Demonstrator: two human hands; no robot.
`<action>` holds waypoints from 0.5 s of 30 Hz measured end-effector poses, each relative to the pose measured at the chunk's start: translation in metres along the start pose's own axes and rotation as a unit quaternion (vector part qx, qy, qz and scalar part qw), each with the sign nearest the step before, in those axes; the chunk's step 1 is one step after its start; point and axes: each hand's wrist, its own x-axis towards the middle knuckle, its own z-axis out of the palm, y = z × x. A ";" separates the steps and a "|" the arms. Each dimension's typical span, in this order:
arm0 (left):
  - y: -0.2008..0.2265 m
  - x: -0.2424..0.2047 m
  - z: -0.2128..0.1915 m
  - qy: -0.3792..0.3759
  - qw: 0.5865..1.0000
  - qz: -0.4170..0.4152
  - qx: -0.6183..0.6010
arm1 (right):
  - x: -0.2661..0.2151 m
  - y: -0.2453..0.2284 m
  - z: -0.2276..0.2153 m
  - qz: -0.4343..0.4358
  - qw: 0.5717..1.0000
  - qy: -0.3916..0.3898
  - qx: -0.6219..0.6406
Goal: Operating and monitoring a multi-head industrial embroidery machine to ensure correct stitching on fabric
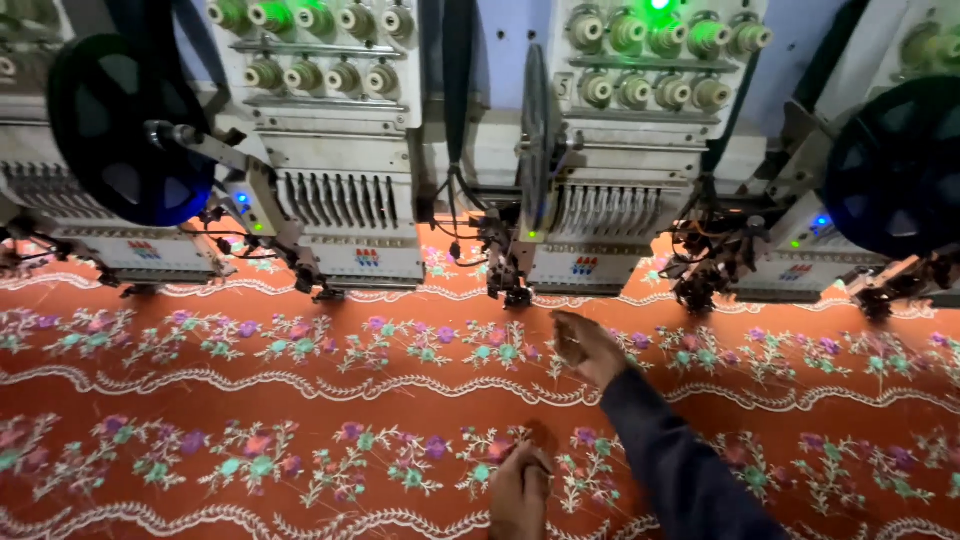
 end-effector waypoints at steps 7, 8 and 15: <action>0.011 -0.003 -0.013 -0.016 0.999 -0.034 -0.012 | 0.033 0.021 -0.027 -0.007 0.999 0.004 0.034; 0.010 -0.005 -0.011 -0.033 0.997 0.019 -0.065 | 0.033 0.023 -0.026 0.007 0.999 0.039 0.009; 0.051 -0.005 -0.025 -0.173 0.945 -0.254 -0.108 | -0.004 0.003 0.009 0.034 0.996 0.077 0.002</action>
